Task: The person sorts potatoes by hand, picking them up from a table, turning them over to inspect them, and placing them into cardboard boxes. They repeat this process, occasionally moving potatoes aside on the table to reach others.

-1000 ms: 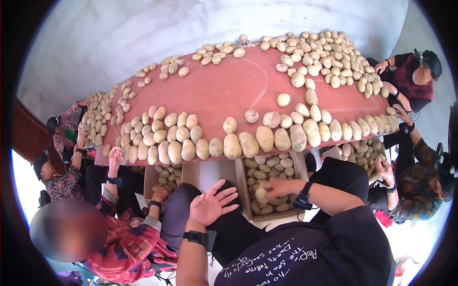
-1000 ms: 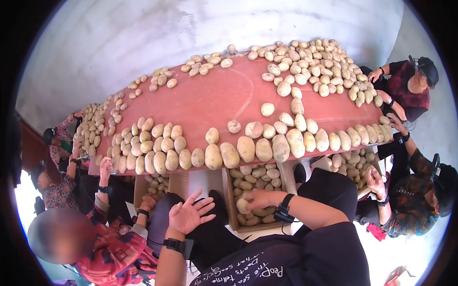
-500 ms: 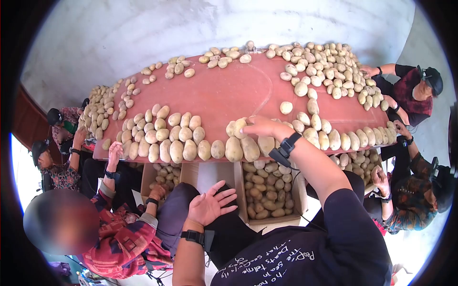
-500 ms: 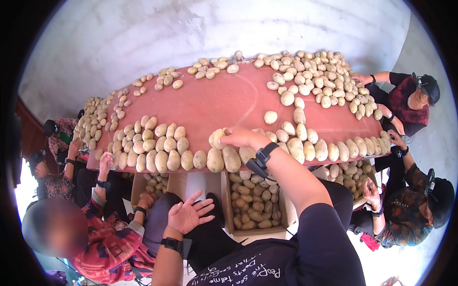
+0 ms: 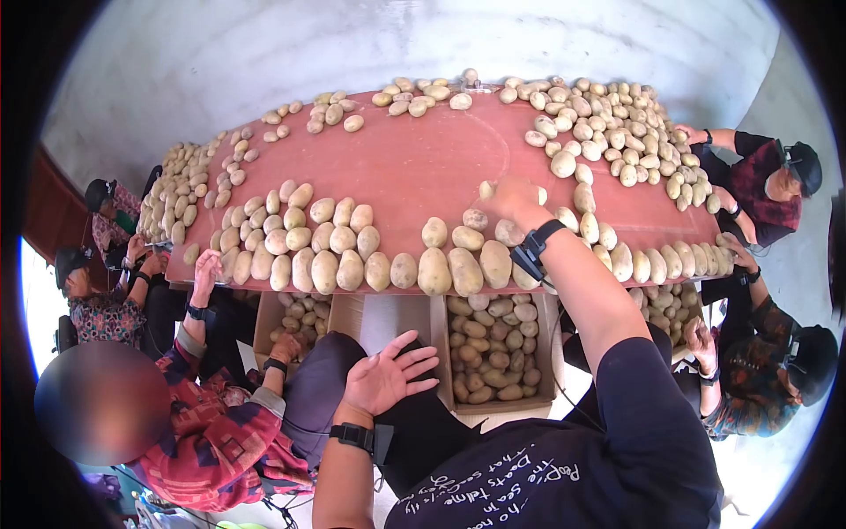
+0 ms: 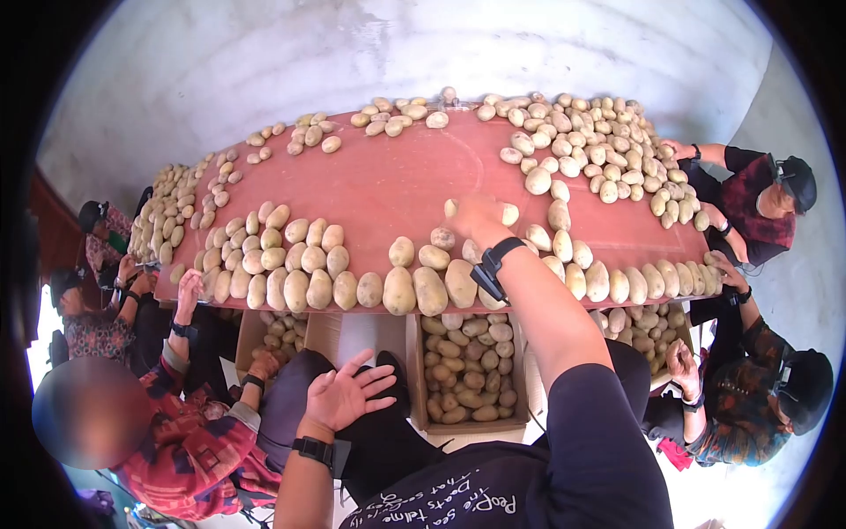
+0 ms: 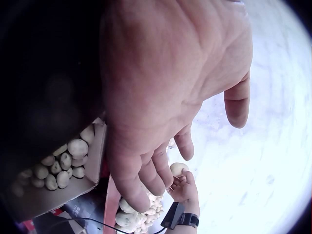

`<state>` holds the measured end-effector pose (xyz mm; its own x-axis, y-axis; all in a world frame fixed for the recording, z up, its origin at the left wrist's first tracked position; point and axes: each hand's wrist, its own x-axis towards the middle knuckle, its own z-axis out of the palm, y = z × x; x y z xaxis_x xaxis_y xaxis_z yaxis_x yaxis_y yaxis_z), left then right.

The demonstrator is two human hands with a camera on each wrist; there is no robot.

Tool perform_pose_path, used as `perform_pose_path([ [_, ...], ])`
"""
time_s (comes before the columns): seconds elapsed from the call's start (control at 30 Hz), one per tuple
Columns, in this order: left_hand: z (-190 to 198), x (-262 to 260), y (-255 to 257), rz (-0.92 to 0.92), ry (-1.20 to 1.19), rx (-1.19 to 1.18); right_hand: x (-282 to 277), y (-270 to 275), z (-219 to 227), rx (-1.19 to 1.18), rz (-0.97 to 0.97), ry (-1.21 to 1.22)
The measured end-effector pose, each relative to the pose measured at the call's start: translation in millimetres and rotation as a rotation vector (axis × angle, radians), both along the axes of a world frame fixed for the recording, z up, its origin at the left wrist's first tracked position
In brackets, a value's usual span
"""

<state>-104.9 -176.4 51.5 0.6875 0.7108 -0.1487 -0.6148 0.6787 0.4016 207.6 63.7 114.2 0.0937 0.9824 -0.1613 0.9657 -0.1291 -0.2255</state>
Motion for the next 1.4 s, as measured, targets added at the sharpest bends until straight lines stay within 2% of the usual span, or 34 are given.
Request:
perform_pose_path([
  [0.1,1,0,0,-0.003,-0.003,-0.005,17,24,-64,0.126,0.057,-0.106],
  [0.3,-5,0,1,0.003,0.004,0.004,27,37,-90,0.009,0.094,-0.079],
  [0.33,-4,0,1,-0.001,0.013,0.014,24,27,-88,0.042,0.087,-0.037],
  [0.4,-2,0,0,0.001,0.003,-0.008,18,7,-56,0.128,0.070,0.044],
  [0.57,-2,-1,-2,0.003,0.007,-0.005,-4,-69,-31,0.600,0.544,0.558],
  [0.63,-3,-1,-1,-0.007,0.007,-0.001,-11,-114,-37,0.603,0.817,0.520],
  [0.7,-4,0,0,-0.020,0.008,-0.001,-23,-155,-67,0.464,0.958,0.648],
  [0.73,-4,0,1,-0.023,0.009,-0.007,-25,-170,-90,0.264,0.993,0.650],
  [0.77,-4,1,1,-0.025,0.010,-0.013,-25,-178,-109,-0.022,0.981,0.555],
  [0.87,-7,3,2,-0.031,0.002,-0.025,-19,-181,-210,-0.374,0.481,0.649],
  [0.93,-6,3,4,-0.025,0.015,-0.027,-20,-167,-275,-0.143,0.166,0.531],
  [1.0,-6,4,5,-0.025,0.015,-0.042,-26,-145,-297,-0.116,-0.022,0.435],
  [1.07,-6,4,6,-0.024,0.038,-0.052,-29,-122,-299,-0.294,-0.082,0.354],
  [1.1,-5,5,6,-0.021,0.034,-0.076,-34,-119,-299,-0.286,-0.145,0.330],
  [1.2,-5,7,8,-0.029,0.042,-0.094,-45,-108,-304,0.237,-0.361,0.431],
  [1.23,-5,7,8,-0.034,0.051,-0.087,-47,-104,-310,0.414,-0.403,0.439],
  [1.3,-3,8,9,-0.036,0.063,-0.089,-38,-103,-321,0.222,-0.291,0.373],
  [1.37,-4,8,8,-0.039,0.069,-0.093,-27,-105,-312,0.012,-0.147,0.316],
  [1.4,-4,9,9,-0.041,0.067,-0.091,-24,-108,-306,-0.013,-0.111,0.291],
])
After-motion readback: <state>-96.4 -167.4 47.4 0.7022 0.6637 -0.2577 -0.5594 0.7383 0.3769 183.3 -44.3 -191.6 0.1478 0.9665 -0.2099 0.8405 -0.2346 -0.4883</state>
